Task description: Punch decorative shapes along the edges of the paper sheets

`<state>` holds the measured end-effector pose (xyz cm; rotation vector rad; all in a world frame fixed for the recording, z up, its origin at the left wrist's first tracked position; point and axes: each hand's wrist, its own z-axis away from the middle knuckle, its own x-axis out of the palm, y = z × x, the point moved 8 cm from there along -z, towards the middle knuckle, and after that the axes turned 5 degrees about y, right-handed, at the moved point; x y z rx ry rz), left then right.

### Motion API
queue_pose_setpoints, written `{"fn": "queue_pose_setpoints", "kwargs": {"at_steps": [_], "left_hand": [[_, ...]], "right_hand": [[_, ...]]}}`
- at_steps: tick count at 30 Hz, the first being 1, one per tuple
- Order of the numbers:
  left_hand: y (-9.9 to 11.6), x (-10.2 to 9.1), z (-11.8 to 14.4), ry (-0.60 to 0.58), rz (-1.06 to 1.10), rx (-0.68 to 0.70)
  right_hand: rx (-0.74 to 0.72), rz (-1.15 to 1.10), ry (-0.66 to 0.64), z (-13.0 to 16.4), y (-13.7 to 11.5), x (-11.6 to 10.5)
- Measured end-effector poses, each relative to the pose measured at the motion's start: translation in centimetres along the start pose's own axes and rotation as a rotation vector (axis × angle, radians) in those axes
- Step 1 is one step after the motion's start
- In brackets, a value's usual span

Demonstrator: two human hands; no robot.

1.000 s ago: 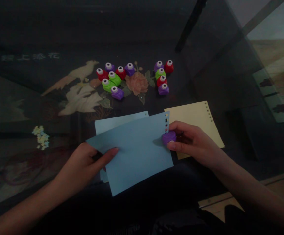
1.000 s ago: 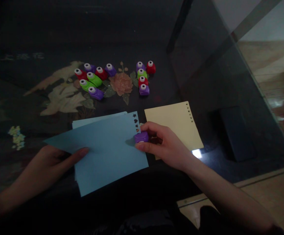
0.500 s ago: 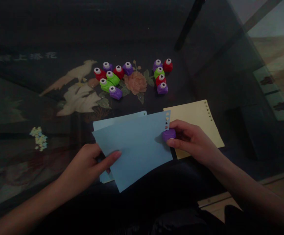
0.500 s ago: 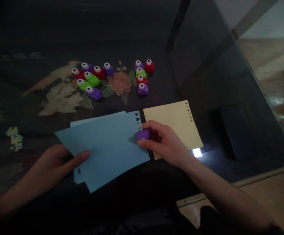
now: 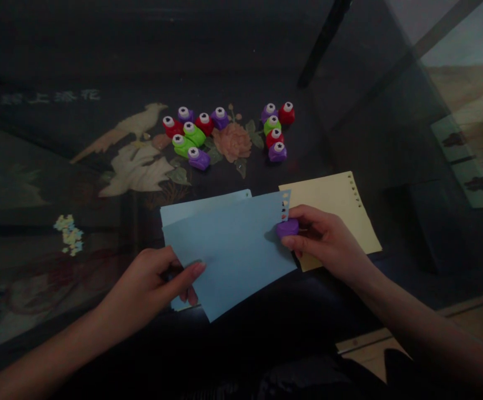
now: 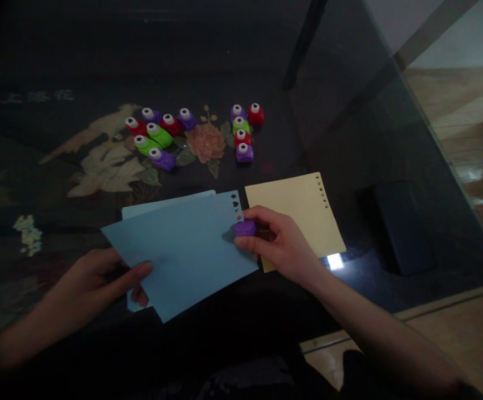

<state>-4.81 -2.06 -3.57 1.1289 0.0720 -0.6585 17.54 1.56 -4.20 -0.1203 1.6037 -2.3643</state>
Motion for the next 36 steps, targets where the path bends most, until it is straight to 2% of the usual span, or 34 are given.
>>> {"fn": "queue_pose_setpoints", "kwargs": {"at_steps": [7, 11, 21, 36], "left_hand": [[-0.4, 0.3, 0.1, -0.014, -0.064, -0.010], [-0.9, 0.0, 0.1, 0.009, -0.129, -0.008], [-0.2, -1.0, -0.3, 0.105, -0.203, -0.021], [-0.4, -1.4, -0.3, 0.075, -0.097, -0.080]], "right_hand": [[-0.002, 0.059, -0.019, -0.1, 0.0, 0.0], [0.030, 0.081, -0.057, -0.1, 0.3, 0.1], [0.051, 0.070, -0.089, 0.3, 0.1, 0.3], [0.032, 0.051, -0.091, 0.6, -0.3, -0.1]]}}
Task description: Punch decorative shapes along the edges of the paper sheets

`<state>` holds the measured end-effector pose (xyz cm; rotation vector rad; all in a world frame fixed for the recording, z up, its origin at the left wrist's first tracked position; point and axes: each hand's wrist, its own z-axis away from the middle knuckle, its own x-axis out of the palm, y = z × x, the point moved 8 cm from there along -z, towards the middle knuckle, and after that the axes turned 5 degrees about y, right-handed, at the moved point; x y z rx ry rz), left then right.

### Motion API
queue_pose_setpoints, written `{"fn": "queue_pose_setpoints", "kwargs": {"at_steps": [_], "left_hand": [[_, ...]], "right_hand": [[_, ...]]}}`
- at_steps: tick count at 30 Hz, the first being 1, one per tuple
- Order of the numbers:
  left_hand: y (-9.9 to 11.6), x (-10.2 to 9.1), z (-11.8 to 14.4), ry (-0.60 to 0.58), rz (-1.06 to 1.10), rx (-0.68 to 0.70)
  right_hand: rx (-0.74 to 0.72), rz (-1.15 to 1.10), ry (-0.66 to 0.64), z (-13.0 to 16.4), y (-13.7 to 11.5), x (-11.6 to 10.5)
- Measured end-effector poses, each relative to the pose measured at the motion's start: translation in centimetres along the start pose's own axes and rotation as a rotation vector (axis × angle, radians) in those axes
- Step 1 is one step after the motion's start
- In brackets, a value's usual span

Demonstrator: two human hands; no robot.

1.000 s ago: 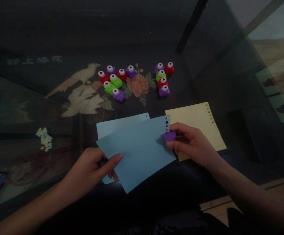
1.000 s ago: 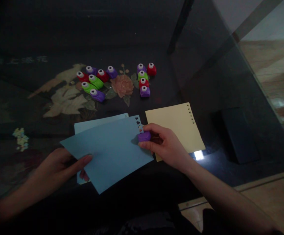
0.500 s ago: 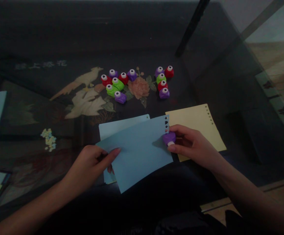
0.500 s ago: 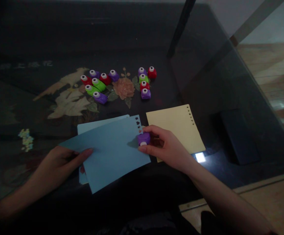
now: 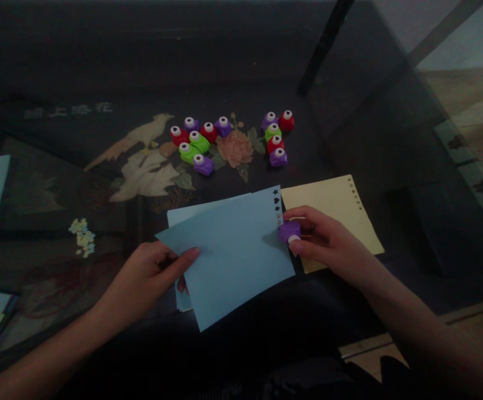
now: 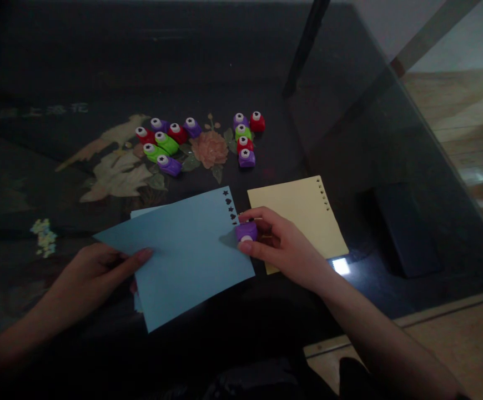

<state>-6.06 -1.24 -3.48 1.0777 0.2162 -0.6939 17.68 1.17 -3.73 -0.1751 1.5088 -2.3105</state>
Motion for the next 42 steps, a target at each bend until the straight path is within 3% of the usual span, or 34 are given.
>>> {"fn": "queue_pose_setpoints", "kwargs": {"at_steps": [21, 30, 42], "left_hand": [[-0.8, -1.5, -0.8, 0.027, -0.021, 0.001], [-1.3, -2.0, -0.8, 0.043, -0.026, 0.007], [-2.2, -3.9, -1.0, 0.034, 0.144, -0.027]], "right_hand": [[-0.021, 0.034, 0.035, -0.1, -0.7, -0.2], [-0.110, -0.010, 0.147, -0.4, -0.5, -1.6], [-0.152, -0.149, 0.168, -1.0, 0.0, -1.8]]}}
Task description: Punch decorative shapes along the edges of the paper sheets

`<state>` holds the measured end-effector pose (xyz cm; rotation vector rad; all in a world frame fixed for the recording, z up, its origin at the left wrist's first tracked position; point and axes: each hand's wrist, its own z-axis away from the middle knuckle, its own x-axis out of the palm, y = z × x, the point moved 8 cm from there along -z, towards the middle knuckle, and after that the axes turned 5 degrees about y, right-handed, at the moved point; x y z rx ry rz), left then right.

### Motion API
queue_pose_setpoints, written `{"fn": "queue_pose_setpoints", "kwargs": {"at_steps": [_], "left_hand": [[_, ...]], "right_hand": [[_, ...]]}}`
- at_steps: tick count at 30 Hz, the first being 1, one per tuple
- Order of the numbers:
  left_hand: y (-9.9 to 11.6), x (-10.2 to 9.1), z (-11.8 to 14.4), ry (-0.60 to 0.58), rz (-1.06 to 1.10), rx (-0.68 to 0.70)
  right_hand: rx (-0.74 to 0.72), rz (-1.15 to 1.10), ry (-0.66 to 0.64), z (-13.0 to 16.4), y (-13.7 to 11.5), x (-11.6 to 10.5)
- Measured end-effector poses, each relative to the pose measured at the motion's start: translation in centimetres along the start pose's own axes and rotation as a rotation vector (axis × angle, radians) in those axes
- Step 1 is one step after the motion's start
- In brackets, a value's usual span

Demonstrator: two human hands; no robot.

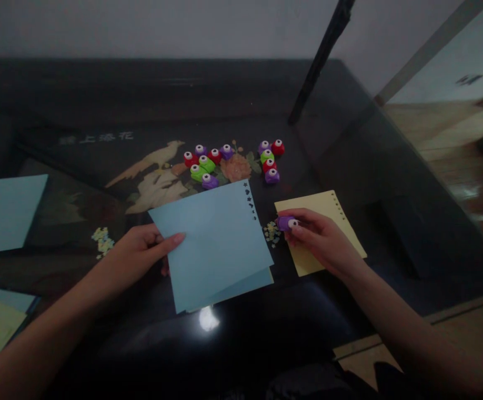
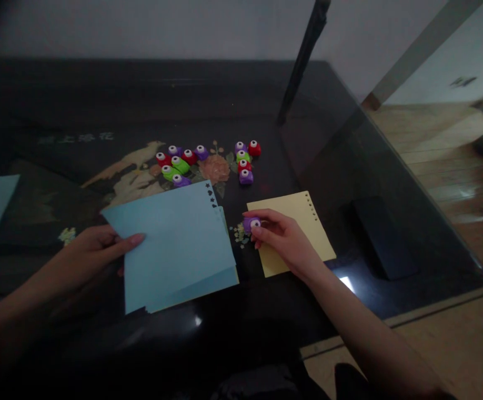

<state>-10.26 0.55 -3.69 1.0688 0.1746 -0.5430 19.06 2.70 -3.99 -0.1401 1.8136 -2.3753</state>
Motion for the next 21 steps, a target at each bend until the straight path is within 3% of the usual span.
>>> {"fn": "queue_pose_setpoints", "kwargs": {"at_steps": [11, 17, 21], "left_hand": [[1.7, -0.6, 0.2, -0.053, 0.007, 0.053], [0.9, -0.2, -0.2, -0.048, 0.056, 0.056], [0.4, 0.1, -0.7, -0.055, 0.104, 0.040]], "right_hand": [[-0.013, 0.040, 0.078, -0.2, -0.6, -0.5], [-0.140, 0.215, 0.098, -0.4, -3.6, -1.4], [-0.289, 0.294, 0.150, -2.5, -5.9, -3.0]]}}
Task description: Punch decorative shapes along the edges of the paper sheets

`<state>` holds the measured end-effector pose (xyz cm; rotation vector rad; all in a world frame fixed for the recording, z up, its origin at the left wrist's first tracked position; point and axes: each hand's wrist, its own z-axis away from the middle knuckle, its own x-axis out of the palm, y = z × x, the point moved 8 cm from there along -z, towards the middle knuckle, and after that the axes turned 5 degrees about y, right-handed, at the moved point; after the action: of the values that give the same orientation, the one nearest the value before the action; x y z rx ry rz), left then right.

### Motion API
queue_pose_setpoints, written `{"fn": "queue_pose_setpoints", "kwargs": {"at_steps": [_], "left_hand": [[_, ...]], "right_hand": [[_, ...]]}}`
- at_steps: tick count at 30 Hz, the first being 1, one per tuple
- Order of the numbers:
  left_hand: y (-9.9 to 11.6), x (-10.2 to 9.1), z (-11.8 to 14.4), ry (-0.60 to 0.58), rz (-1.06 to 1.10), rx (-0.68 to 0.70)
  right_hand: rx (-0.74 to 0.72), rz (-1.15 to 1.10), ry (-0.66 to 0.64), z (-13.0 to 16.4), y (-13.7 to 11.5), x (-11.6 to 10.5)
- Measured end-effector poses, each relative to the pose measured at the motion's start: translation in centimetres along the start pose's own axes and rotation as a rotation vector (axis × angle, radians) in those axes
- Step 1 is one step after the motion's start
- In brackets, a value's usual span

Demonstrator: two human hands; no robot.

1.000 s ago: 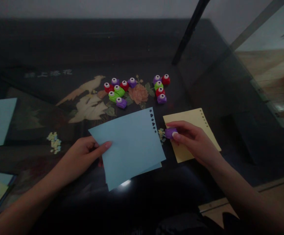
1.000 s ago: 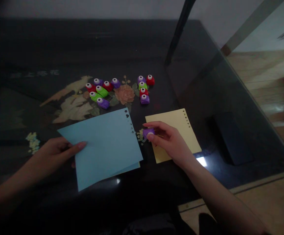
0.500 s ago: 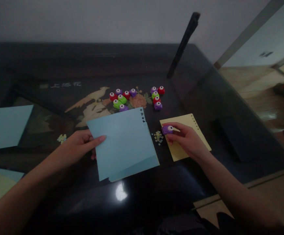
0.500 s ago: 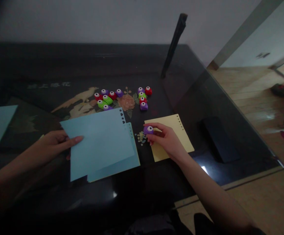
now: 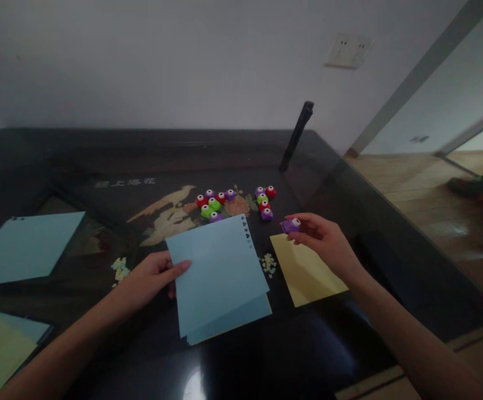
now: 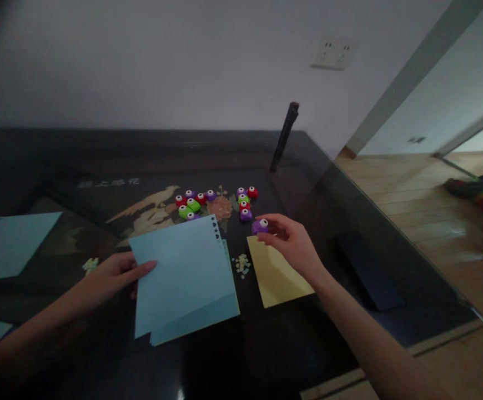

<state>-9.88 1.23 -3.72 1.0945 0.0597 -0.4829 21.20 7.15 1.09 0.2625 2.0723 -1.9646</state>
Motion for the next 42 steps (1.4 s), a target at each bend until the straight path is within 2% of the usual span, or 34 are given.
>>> {"fn": "queue_pose_setpoints", "kwargs": {"at_steps": [4, 8, 11, 16, 23, 38, 42], "left_hand": [[-0.6, 0.5, -0.2, -0.027, 0.031, 0.005], [-0.9, 0.8, -0.2, -0.030, 0.051, 0.009], [-0.9, 1.0, 0.0, -0.032, 0.060, 0.012], [-0.9, 1.4, 0.1, -0.035, 0.053, 0.008], [-1.0, 1.8, 0.3, -0.072, 0.036, 0.010], [-1.1, 2.0, 0.3, -0.101, 0.030, -0.028], [-0.9, 1.7, 0.2, -0.076, 0.032, -0.029]], "right_hand": [[-0.213, 0.177, 0.118, -4.5, 0.8, -1.3], [-0.282, 0.281, 0.197, -8.6, 3.1, -1.5], [-0.325, 0.336, 0.202, -10.1, 4.1, -1.0], [-0.361, 0.401, 0.158, -10.7, 5.1, -0.1], [-0.336, 0.459, 0.178, -11.2, 5.9, 0.0], [-0.334, 0.456, 0.168, -11.5, 5.3, 0.2], [-0.329, 0.439, 0.194, -10.7, 4.0, -0.5]]}}
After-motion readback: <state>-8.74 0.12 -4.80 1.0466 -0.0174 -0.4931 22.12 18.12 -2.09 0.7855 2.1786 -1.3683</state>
